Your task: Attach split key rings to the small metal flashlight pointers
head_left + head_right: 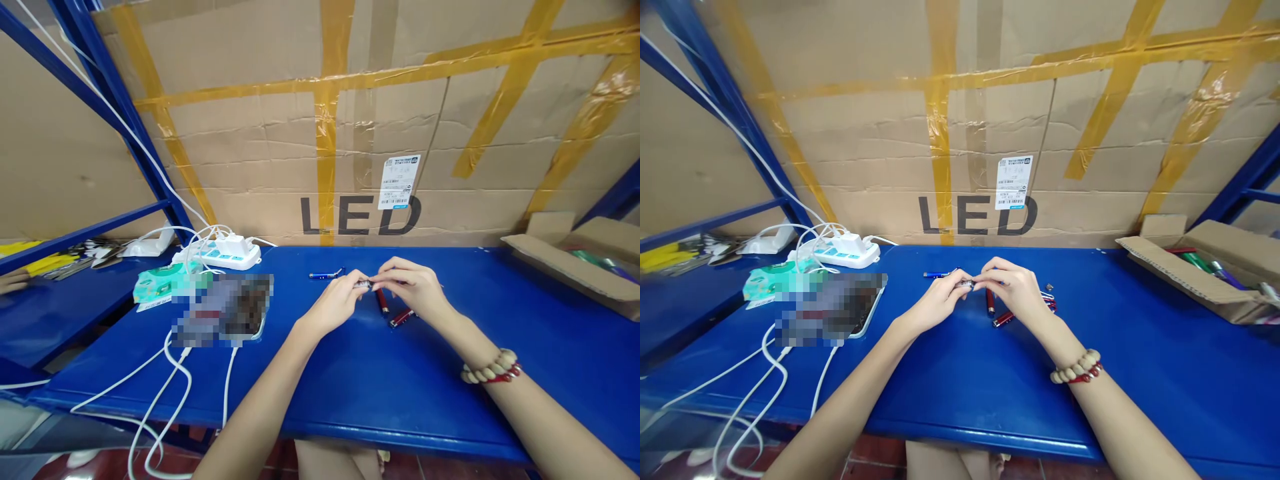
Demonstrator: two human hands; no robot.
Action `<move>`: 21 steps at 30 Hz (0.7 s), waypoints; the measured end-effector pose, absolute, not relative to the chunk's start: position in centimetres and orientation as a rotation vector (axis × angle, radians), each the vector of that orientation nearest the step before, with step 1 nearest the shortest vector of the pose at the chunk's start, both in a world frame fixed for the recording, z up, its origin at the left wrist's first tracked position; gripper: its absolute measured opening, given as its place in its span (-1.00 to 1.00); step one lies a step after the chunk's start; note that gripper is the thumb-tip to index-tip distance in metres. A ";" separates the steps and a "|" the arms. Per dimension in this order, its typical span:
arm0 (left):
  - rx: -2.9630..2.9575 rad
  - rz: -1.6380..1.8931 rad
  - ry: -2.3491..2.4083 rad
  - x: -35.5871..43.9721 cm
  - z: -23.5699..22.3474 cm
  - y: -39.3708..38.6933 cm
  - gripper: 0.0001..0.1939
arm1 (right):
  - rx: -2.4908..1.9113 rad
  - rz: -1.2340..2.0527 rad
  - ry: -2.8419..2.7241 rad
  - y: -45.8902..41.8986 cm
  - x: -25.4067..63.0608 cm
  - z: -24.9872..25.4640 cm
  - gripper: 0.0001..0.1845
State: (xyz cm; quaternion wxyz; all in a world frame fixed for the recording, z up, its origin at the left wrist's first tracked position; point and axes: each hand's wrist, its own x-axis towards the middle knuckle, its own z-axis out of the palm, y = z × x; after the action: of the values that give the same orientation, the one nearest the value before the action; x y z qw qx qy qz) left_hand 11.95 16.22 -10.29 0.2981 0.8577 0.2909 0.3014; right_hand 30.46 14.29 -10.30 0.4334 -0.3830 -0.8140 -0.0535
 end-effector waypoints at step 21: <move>2.283 1.090 0.699 12.4 -10.6 16.0 -0.92 | -1.380 0.932 -1.565 14.0 29.6 -9.4 -0.61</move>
State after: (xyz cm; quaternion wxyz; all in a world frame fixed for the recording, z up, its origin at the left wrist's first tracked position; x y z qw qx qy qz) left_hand 12.42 15.99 -10.61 0.2558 0.8409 0.2575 0.4015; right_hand 29.58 13.96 -9.36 0.4152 -0.5492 -0.6231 0.3712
